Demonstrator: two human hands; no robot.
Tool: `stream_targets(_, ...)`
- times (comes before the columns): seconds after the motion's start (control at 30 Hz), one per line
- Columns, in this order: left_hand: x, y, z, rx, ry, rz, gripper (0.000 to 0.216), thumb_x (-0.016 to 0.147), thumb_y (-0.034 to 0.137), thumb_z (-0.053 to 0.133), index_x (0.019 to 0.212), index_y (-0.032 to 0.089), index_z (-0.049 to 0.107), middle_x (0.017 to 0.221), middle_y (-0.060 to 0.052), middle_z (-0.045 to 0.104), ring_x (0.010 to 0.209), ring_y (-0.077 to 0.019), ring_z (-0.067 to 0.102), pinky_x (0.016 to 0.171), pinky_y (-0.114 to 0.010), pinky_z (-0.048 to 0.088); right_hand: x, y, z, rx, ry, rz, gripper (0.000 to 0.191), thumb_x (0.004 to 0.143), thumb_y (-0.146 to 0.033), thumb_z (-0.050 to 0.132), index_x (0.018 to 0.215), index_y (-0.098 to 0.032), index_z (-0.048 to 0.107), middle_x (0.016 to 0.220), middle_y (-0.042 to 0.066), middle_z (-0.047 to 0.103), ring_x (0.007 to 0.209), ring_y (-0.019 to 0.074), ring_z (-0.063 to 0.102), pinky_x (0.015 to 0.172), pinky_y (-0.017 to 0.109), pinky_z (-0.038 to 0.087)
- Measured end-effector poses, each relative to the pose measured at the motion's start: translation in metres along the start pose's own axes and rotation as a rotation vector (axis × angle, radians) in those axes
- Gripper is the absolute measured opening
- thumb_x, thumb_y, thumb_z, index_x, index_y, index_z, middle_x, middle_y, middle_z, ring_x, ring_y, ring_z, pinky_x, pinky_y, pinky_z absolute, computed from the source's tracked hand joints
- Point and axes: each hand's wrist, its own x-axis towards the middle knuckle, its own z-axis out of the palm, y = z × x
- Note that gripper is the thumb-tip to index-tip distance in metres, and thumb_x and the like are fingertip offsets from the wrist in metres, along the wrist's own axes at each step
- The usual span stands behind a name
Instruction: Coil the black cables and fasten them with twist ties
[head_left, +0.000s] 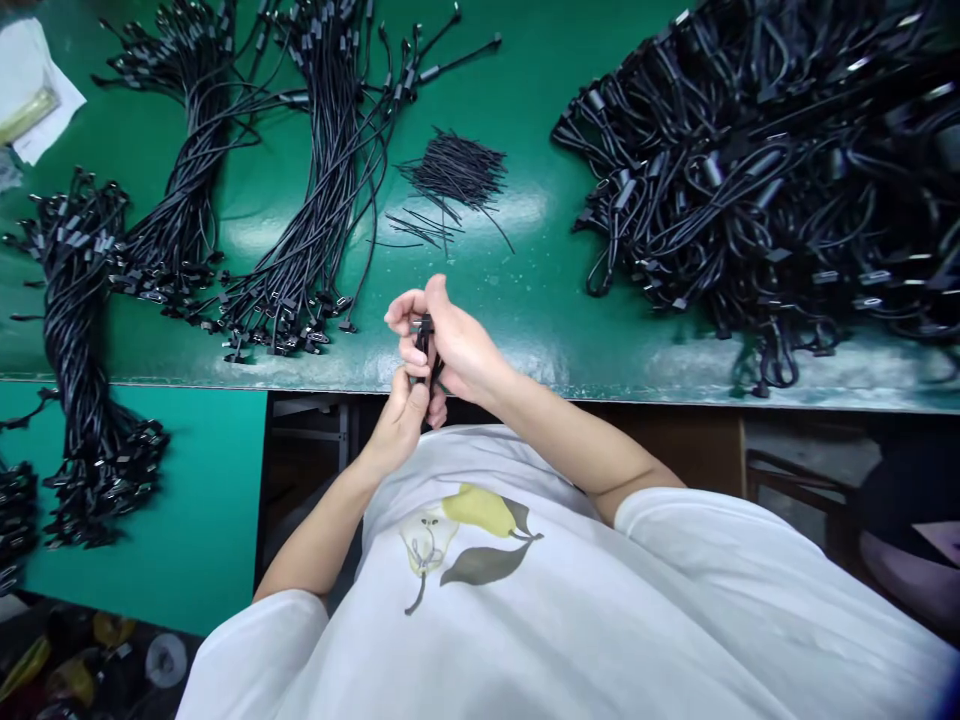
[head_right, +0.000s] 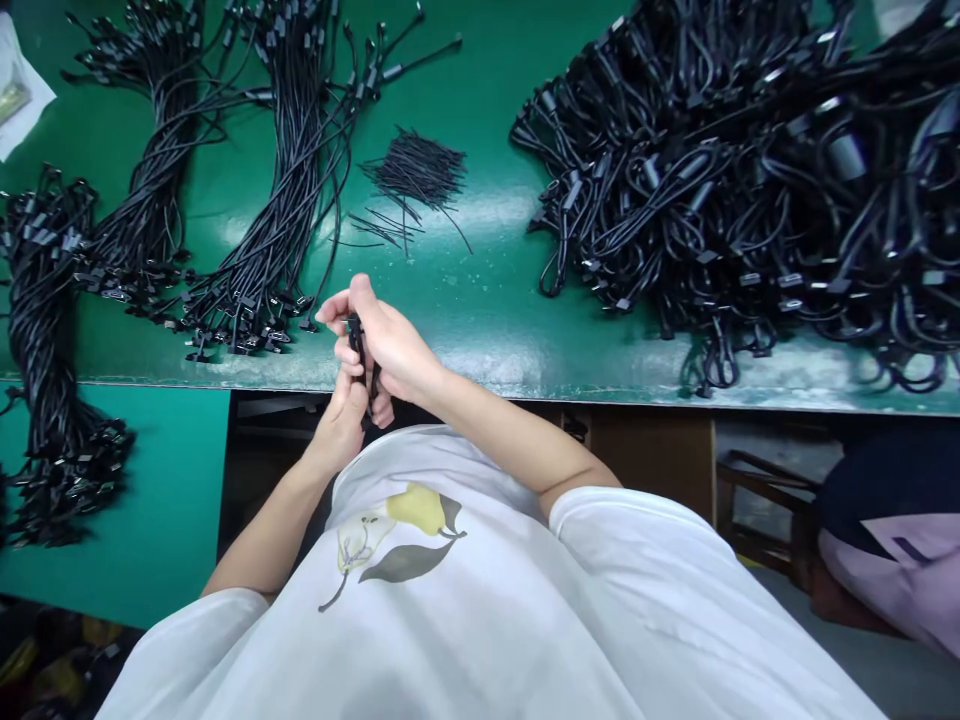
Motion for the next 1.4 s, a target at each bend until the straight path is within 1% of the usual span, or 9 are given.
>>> stream_targets(0.3, 0.005, 0.012, 0.0, -0.182, 0.01, -0.236, 0.044, 0.088, 0.056, 0.057, 0.087, 0.012, 0.061, 0.063, 0.005, 0.038, 0.05, -0.0064, 0.035, 0.049, -0.022, 0.034, 0.019, 0.005, -0.016, -0.3, -0.01, -0.21, 0.064, 0.09, -0.076, 0.024, 0.078, -0.018, 0.049, 0.052, -0.008, 0.032, 0.039, 0.0044, 0.027, 0.038, 0.018, 0.027)
stream_targets(0.43, 0.006, 0.015, -0.006, -0.149, 0.07, -0.219, 0.036, 0.082, 0.048, 0.069, 0.081, 0.014, 0.057, 0.062, 0.006, 0.036, 0.05, -0.0055, 0.033, 0.049, -0.02, 0.031, 0.015, -0.011, -0.043, -0.928, -0.173, -0.576, 0.047, 0.1, -0.055, 0.033, 0.094, -0.017, 0.058, 0.079, 0.002, 0.06, 0.075, 0.0127, 0.061, 0.076, 0.032, 0.053)
stream_targets(0.57, 0.011, 0.014, -0.019, 0.135, 0.071, -0.144, 0.038, 0.086, 0.053, 0.061, 0.077, 0.017, 0.052, 0.061, 0.006, 0.036, 0.05, -0.0073, 0.033, 0.05, -0.023, 0.031, -0.007, -0.022, -0.063, -1.719, -0.526, -0.887, 0.028, 0.101, -0.027, 0.038, 0.122, -0.019, 0.054, 0.114, 0.007, 0.064, 0.115, 0.0217, 0.055, 0.111, 0.059, 0.03)
stream_targets(0.67, 0.015, 0.013, -0.023, 0.469, -0.049, -0.142, 0.034, 0.094, 0.049, 0.048, 0.082, 0.017, 0.053, 0.066, 0.003, 0.044, 0.056, -0.0101, 0.04, 0.055, -0.026, 0.034, -0.017, -0.015, -0.069, -2.051, -0.641, -0.801, 0.027, 0.1, -0.02, 0.033, 0.106, -0.012, 0.058, 0.088, 0.007, 0.063, 0.085, 0.0201, 0.058, 0.088, 0.046, 0.045)
stream_targets(0.77, 0.018, 0.014, -0.024, 0.641, -0.112, -0.161, 0.031, 0.098, 0.044, 0.039, 0.086, 0.018, 0.051, 0.068, 0.003, 0.045, 0.059, -0.0119, 0.042, 0.06, -0.028, 0.036, -0.018, -0.008, -0.074, -2.148, -0.721, -0.674, 0.03, 0.101, -0.016, 0.029, 0.089, -0.013, 0.056, 0.076, 0.006, 0.057, 0.063, 0.0155, 0.049, 0.055, 0.03, 0.032)
stream_targets(1.03, 0.031, 0.028, -0.025, 0.889, -0.281, -0.201, 0.028, 0.096, 0.034, 0.042, 0.077, 0.018, 0.054, 0.076, -0.001, 0.058, 0.073, -0.0157, 0.053, 0.072, -0.03, 0.037, -0.006, -0.018, -0.076, -2.022, -0.917, -0.605, 0.031, 0.103, -0.021, 0.031, 0.088, -0.014, 0.057, 0.078, 0.005, 0.057, 0.068, 0.0154, 0.05, 0.056, 0.03, 0.025)
stream_targets(1.13, 0.036, 0.025, -0.022, 0.719, -0.142, -0.17, 0.027, 0.095, 0.038, 0.045, 0.08, 0.018, 0.056, 0.063, 0.002, 0.051, 0.06, -0.0133, 0.048, 0.065, -0.029, 0.036, 0.006, -0.037, -0.087, -1.832, -0.74, -0.495, 0.026, 0.101, -0.034, 0.042, 0.099, -0.015, 0.06, 0.092, 0.007, 0.062, 0.08, 0.016, 0.055, 0.065, 0.028, 0.036)
stream_targets(1.3, 0.046, 0.021, -0.016, 0.025, 0.207, -0.076, 0.035, 0.084, 0.05, 0.064, 0.078, 0.017, 0.053, 0.06, 0.007, 0.038, 0.049, -0.007, 0.034, 0.05, -0.022, 0.03, 0.045, -0.065, -0.132, -1.798, 0.355, -0.123, 0.027, 0.096, -0.033, 0.048, 0.112, -0.014, 0.06, 0.11, 0.014, 0.061, 0.097, 0.0243, 0.058, 0.079, 0.034, 0.043)
stream_targets(1.4, 0.05, 0.025, -0.013, -0.138, 0.255, -0.071, 0.036, 0.079, 0.047, 0.072, 0.075, 0.016, 0.053, 0.059, 0.007, 0.036, 0.048, -0.0048, 0.031, 0.047, -0.019, 0.027, 0.066, -0.063, -0.153, -1.847, 0.529, 0.051, 0.02, 0.092, -0.024, 0.049, 0.101, -0.013, 0.063, 0.109, 0.015, 0.063, 0.097, 0.0261, 0.059, 0.081, 0.035, 0.043)
